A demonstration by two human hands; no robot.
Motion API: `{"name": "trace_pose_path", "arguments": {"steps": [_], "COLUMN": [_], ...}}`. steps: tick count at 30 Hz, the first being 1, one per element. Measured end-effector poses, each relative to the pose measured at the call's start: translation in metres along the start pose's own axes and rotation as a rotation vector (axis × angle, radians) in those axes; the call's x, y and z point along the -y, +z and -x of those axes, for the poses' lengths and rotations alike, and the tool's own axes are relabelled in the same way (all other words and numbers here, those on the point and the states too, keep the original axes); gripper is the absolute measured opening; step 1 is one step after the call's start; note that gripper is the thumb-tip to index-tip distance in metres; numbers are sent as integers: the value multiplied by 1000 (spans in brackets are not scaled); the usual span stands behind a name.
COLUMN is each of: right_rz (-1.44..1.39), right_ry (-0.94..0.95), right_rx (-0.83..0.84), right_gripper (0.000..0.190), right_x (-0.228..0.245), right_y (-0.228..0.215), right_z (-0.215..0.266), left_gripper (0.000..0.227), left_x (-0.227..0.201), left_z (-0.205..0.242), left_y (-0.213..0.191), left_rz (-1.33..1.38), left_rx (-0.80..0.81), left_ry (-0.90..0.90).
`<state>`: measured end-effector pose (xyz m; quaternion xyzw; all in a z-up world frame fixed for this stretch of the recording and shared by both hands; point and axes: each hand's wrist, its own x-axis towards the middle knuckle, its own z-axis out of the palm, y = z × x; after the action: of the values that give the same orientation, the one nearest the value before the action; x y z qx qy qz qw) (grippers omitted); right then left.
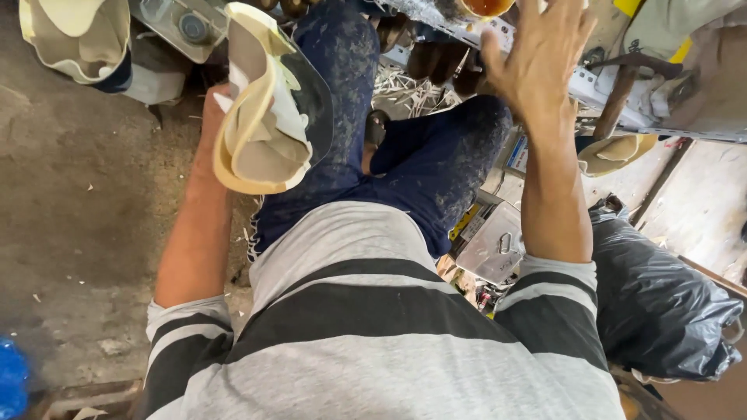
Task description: Applying adhesive to the edges of shoe upper components and folding them to create finished edges.
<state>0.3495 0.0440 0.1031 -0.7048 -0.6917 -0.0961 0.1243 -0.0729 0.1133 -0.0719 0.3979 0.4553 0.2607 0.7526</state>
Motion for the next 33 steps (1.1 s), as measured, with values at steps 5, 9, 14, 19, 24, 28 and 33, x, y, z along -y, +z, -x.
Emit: {"name": "trace_pose_path", "arguments": {"steps": [5,9,14,19,24,28,33], "right_rz": [-212,-815,-951,-1233,-1122,-532,-311], "right_ry": [-60,-100,118,-84,-14,-258,-342], "right_rx": [181,508,993,969,893,863,939], "right_gripper": [43,41,66,62,52,66,83], "right_x": [53,106,136,135,146,161,160], "right_y": [-42,-27,43,51,40,67,54], "right_z": [17,17,13,55,26,56,83], "left_gripper": [11,29,20,8,16,15,22], "left_x": [-4,-4,-14,-16,-12,5,9], "left_z": [-16,-30,-34,-26,-22,-17,1], "left_y": [17,26,23,13,17,12,1], "left_rz": [-15,139,-53,-63,-166,51,-1], "left_rx": [164,176,248,284,283,254,212], "left_ry": [91,89,116,113,152,125,83]}}
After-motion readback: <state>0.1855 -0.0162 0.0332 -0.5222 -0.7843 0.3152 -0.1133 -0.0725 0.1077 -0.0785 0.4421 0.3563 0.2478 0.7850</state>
